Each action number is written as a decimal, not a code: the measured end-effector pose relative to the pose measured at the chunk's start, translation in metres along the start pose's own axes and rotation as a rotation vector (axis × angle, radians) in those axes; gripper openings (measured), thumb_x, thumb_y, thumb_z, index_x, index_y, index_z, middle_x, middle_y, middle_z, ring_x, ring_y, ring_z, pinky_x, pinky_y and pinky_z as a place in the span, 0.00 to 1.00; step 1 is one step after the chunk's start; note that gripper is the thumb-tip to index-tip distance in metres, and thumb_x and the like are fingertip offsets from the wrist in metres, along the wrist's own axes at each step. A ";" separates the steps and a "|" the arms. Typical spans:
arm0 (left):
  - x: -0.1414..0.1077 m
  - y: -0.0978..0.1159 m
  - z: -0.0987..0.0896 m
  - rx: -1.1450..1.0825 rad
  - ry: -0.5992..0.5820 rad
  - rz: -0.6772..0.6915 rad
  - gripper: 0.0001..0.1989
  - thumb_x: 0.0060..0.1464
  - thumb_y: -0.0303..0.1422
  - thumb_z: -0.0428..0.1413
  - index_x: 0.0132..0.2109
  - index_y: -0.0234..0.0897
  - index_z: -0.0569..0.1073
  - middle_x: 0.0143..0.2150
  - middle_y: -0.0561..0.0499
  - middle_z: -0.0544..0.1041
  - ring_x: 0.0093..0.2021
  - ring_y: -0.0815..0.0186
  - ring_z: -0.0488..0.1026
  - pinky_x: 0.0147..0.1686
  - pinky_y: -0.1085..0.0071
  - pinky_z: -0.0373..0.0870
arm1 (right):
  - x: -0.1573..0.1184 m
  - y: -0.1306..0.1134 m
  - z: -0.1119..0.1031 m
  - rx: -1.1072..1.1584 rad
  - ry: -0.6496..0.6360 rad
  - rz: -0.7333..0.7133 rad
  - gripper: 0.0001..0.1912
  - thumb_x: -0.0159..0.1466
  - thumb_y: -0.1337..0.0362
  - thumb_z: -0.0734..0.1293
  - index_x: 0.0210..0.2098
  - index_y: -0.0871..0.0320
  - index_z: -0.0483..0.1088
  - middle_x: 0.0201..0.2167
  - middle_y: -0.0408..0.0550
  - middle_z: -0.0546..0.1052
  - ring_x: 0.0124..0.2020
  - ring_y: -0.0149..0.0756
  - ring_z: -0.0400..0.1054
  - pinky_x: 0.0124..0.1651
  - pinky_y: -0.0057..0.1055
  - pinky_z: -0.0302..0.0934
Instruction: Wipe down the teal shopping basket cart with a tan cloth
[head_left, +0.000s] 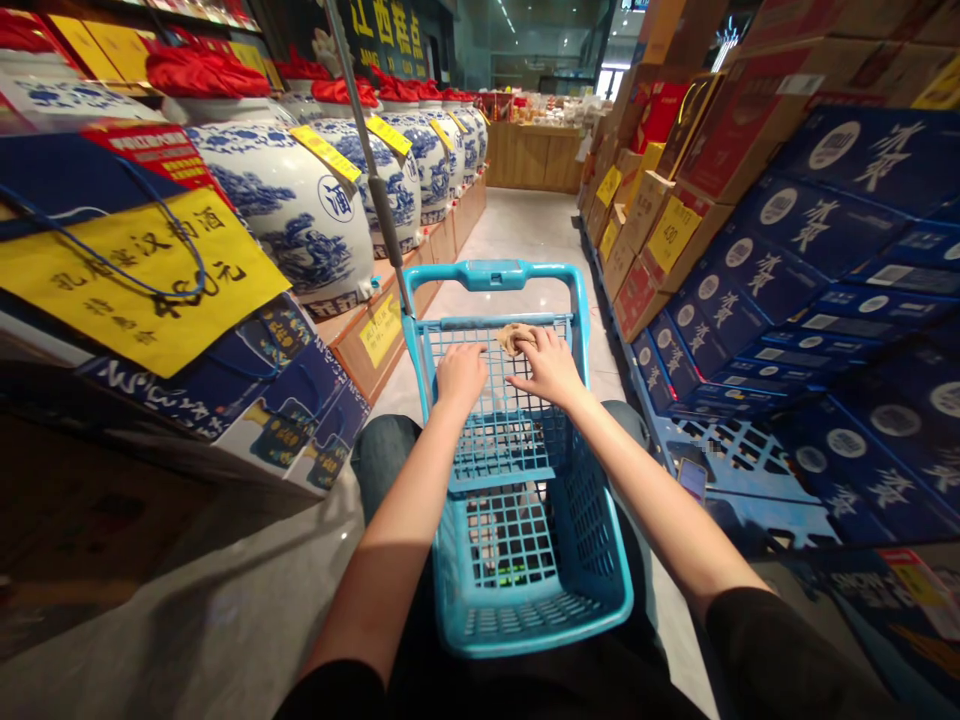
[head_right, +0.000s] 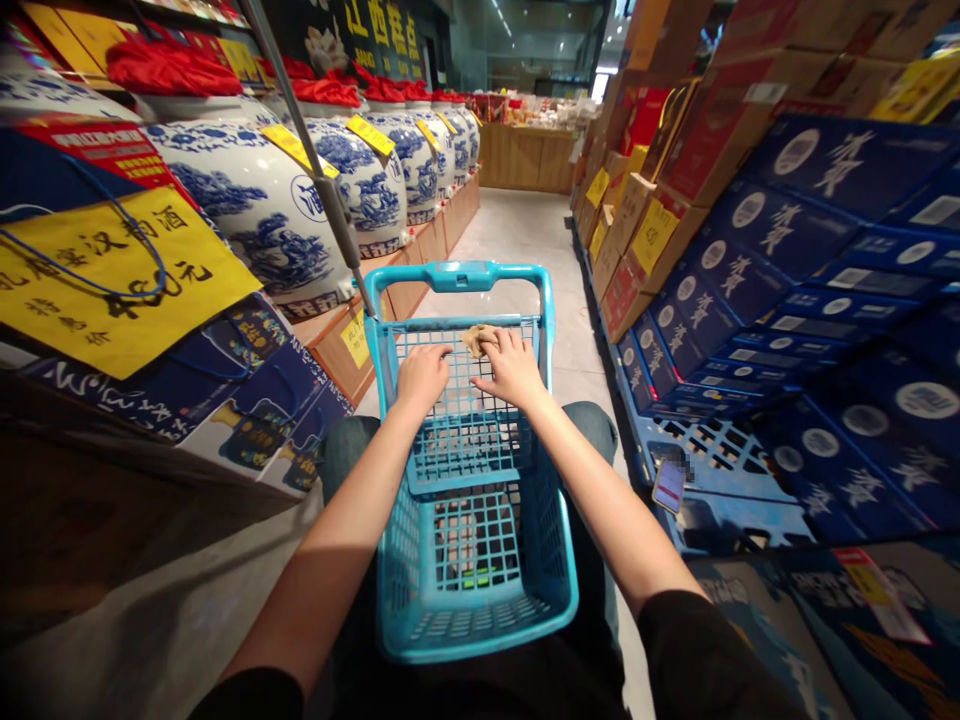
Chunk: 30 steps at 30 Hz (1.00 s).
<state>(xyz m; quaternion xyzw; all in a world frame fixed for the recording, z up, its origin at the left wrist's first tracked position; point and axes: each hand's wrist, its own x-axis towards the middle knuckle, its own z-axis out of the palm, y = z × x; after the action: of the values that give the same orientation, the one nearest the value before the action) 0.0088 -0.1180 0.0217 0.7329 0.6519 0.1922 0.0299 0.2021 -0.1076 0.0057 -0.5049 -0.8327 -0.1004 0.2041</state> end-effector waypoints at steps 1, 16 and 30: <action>0.000 0.000 0.000 0.001 -0.002 -0.004 0.26 0.66 0.21 0.48 0.64 0.37 0.80 0.62 0.44 0.82 0.65 0.51 0.74 0.66 0.56 0.71 | 0.000 0.000 -0.001 -0.011 -0.014 0.000 0.32 0.62 0.52 0.79 0.60 0.61 0.75 0.67 0.67 0.70 0.65 0.64 0.61 0.62 0.53 0.62; -0.004 0.001 -0.001 0.044 -0.022 0.020 0.26 0.67 0.22 0.48 0.67 0.34 0.77 0.65 0.40 0.79 0.66 0.50 0.73 0.67 0.56 0.70 | 0.004 -0.015 0.001 -0.044 -0.029 -0.057 0.20 0.66 0.61 0.73 0.56 0.60 0.76 0.63 0.65 0.74 0.61 0.59 0.63 0.58 0.49 0.59; -0.018 0.012 -0.019 0.146 -0.007 0.042 0.16 0.69 0.26 0.52 0.59 0.34 0.78 0.58 0.36 0.77 0.63 0.48 0.72 0.62 0.56 0.72 | 0.002 -0.013 0.001 0.006 -0.037 -0.078 0.14 0.67 0.63 0.71 0.52 0.57 0.80 0.55 0.61 0.78 0.56 0.55 0.65 0.56 0.47 0.52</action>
<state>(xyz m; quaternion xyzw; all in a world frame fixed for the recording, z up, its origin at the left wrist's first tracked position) 0.0131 -0.1410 0.0386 0.7474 0.6485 0.1422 -0.0255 0.1901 -0.1115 0.0065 -0.4732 -0.8557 -0.0964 0.1859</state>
